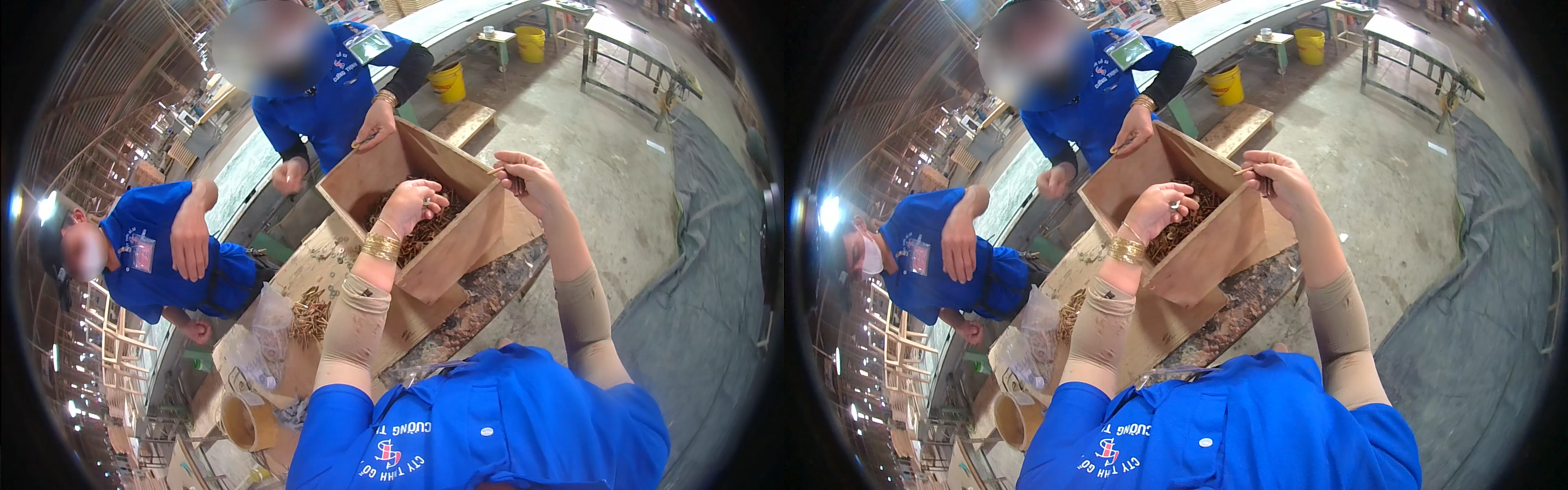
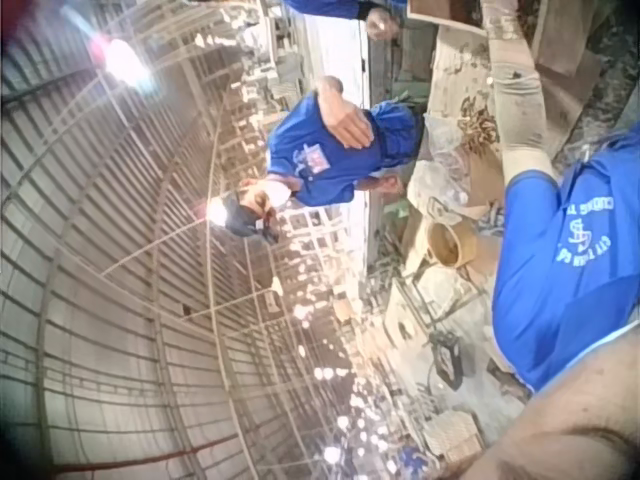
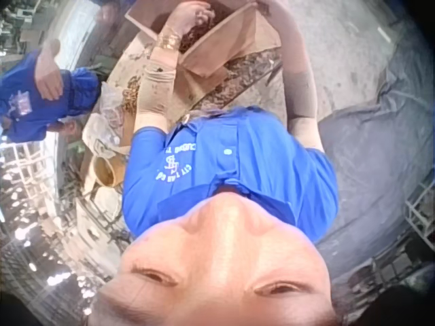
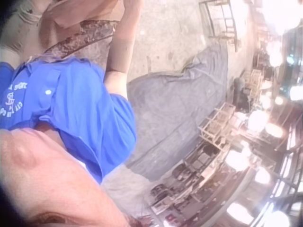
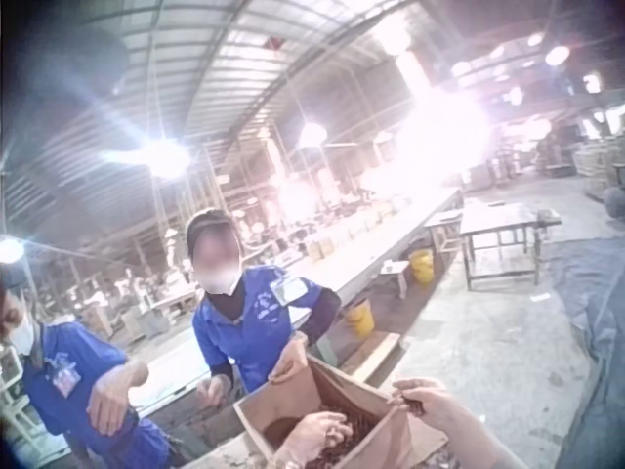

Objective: The person picks small metal fasteners and washers from a wooden bin and table, then threads them together by hand. The assembled pieces are placed back into the bin. Coworkers perform similar actions nearby.

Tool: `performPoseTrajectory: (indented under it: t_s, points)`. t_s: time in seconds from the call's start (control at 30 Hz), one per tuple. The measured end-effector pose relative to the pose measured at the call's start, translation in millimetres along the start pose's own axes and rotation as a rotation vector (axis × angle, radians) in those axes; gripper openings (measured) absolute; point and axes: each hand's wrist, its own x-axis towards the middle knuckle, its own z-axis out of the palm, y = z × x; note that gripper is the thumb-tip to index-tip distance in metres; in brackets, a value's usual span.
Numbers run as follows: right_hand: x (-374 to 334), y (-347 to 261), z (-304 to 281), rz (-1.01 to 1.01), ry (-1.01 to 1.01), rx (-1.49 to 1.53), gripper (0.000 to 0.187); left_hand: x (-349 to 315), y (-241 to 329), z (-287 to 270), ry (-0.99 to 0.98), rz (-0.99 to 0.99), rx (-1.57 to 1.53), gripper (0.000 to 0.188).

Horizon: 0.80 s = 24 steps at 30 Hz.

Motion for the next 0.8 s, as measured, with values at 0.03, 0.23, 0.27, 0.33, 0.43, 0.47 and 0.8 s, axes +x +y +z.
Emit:
performPoseTrajectory:
  t_s: [0.03, 0.23, 0.27, 0.33, 0.43, 0.47, 0.8]
  points:
    - [-3.2, -0.2, 2.0, 0.012, 0.029, 0.008, 0.018, -0.3, -0.5, -3.1, -0.006, -0.014, -0.051, 0.022]
    - [-12.9, 4.7, 7.1, 0.005, -0.060, -0.003, 0.018, -9.6, 0.6, -7.3, -0.068, 0.025, -0.118, 0.018]
    - [-14.9, 6.2, 8.6, 0.001, -0.087, -0.036, 0.018, -9.2, -1.2, -7.7, -0.091, 0.029, -0.088, 0.018]
    - [-17.9, 7.7, 18.3, -0.010, -0.162, -0.104, 0.018, -10.6, -1.1, -10.5, -0.122, 0.051, -0.026, 0.017]
    - [-24.9, 3.9, 43.6, -0.049, -0.037, -0.493, 0.014, -14.2, 0.1, -6.3, -0.114, 0.057, -0.056, 0.017]
    - [-25.0, 5.3, 52.9, -0.074, 0.008, -0.635, 0.014, -15.8, 0.9, -4.1, -0.103, 0.063, -0.059, 0.017]
    - [-8.9, 4.1, 78.8, -0.591, -0.146, -1.089, 0.014, -20.1, 2.7, 7.6, -0.149, 0.063, -0.079, 0.018]
